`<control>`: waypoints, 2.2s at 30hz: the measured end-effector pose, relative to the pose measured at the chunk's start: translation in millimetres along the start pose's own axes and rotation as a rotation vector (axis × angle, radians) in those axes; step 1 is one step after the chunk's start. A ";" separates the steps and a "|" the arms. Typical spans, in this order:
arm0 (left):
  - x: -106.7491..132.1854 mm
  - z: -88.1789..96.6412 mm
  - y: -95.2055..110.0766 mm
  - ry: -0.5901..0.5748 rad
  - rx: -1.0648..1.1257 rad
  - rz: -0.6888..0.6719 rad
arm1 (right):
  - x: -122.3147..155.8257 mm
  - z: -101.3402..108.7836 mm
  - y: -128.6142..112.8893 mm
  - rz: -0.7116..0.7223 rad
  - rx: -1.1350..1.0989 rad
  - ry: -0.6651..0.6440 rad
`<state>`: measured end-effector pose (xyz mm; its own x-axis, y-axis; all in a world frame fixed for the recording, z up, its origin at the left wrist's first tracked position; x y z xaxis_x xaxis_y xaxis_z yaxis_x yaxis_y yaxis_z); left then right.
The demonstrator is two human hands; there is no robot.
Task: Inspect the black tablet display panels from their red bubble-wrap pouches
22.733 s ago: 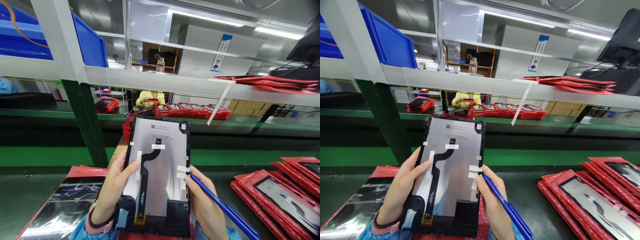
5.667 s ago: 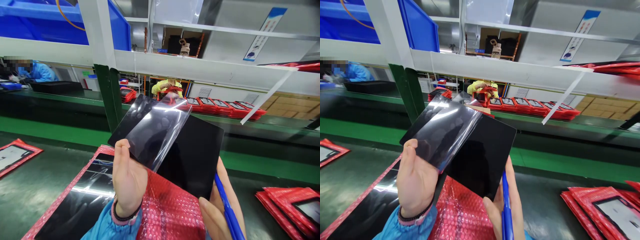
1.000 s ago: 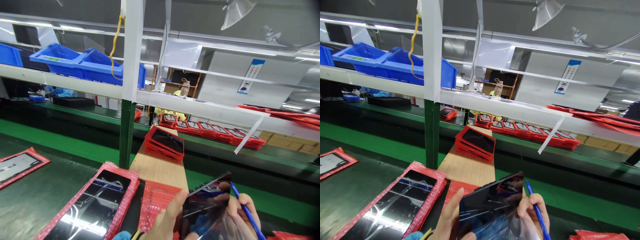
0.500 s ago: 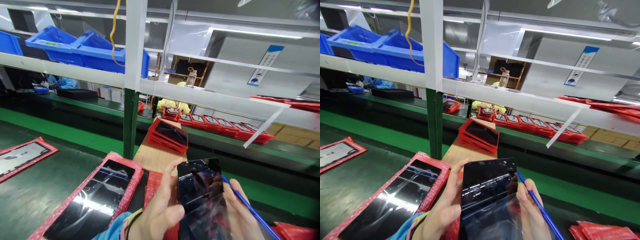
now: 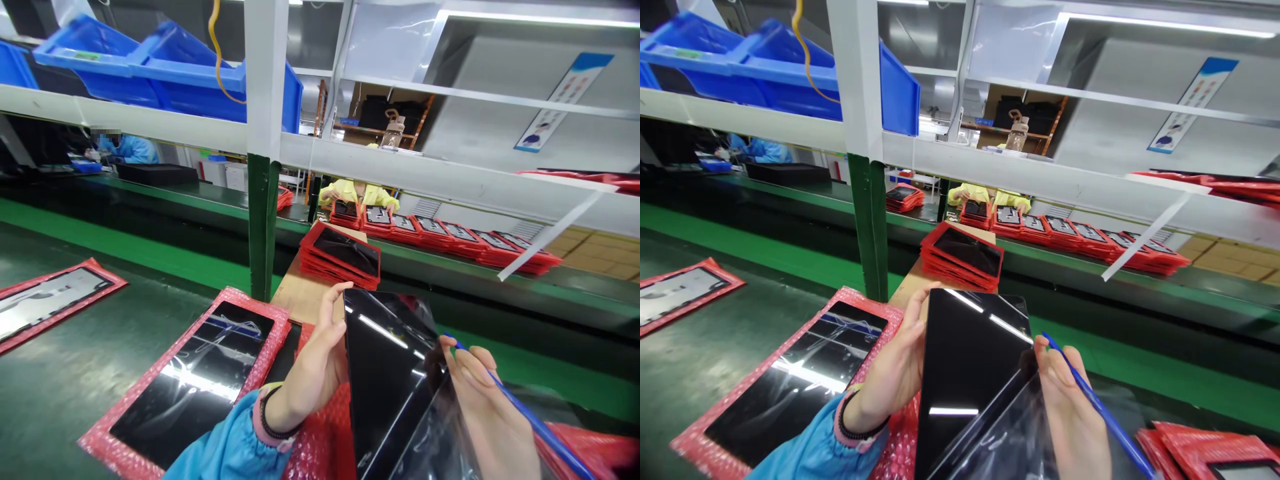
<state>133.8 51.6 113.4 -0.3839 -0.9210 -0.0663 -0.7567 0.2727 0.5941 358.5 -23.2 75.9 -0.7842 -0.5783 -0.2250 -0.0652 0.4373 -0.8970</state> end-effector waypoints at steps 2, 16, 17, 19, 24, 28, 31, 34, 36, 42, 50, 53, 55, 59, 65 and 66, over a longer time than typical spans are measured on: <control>-2.3 2.5 -1.1 0.025 -0.001 -0.008 | -2.1 -1.3 -4.3 -0.038 -0.049 -0.010; -7.1 0.1 -0.2 0.080 -0.026 -0.016 | -2.9 -13.9 0.0 -0.334 -0.385 0.092; -7.2 0.5 -0.2 0.082 -0.032 -0.013 | -3.7 -15.6 -1.8 -0.320 -0.369 0.081; -8.0 2.3 -0.6 0.098 -0.044 -0.018 | -5.4 -18.7 -6.1 -0.262 -0.323 0.037; -12.6 10.4 -4.2 0.171 -0.074 -0.054 | -7.1 -17.5 -7.6 -0.191 -0.248 0.008; -12.1 9.1 -4.0 0.170 -0.096 -0.087 | -1.6 -6.6 1.3 -0.249 -0.123 0.131; -8.3 3.9 -1.7 0.133 -0.091 -0.122 | 7.1 -3.6 0.8 -0.245 -0.025 0.177; -4.8 3.4 -5.0 0.131 -0.077 -0.084 | 17.6 -10.4 -5.6 -0.199 0.019 0.074; -2.8 6.9 -7.8 0.157 -0.082 -0.050 | 25.6 -15.2 -6.9 -0.197 0.044 -0.022; 11.6 34.7 0.4 0.210 -0.201 0.061 | 38.7 -11.9 15.4 -0.299 0.093 -0.060; 44.4 127.7 3.7 0.533 -0.630 0.099 | 38.8 -13.8 67.6 -0.389 0.115 -0.076; 50.3 148.0 -7.1 0.553 -0.614 0.228 | 44.8 -15.7 80.0 -0.385 0.122 -0.082; 50.5 153.6 -11.1 0.529 -0.584 0.292 | 50.1 -16.1 83.4 -0.378 0.133 -0.075; 44.2 151.3 -13.6 0.461 -0.544 0.362 | 61.3 -18.0 83.2 -0.364 0.136 -0.088; 31.6 112.4 -10.9 0.330 -0.465 0.336 | 68.4 -16.9 95.4 -0.336 0.086 -0.066; 30.7 103.7 -11.7 0.297 -0.447 0.341 | 69.0 -16.3 98.2 -0.332 0.080 -0.062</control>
<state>76.1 49.0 21.4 -0.3526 -0.8582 0.3731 -0.2992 0.4811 0.8240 287.9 -9.0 -21.5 -0.6893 -0.7216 0.0637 -0.2603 0.1646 -0.9514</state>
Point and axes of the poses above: each hand's wrist, its own x-axis away from the middle knuckle, its own z-axis out of the back of the hand, y = z × x, the point moved 5 cm from there along -x, towards the middle knuckle, and after that the axes turned 14 degrees about y, right-handed, at the moved point
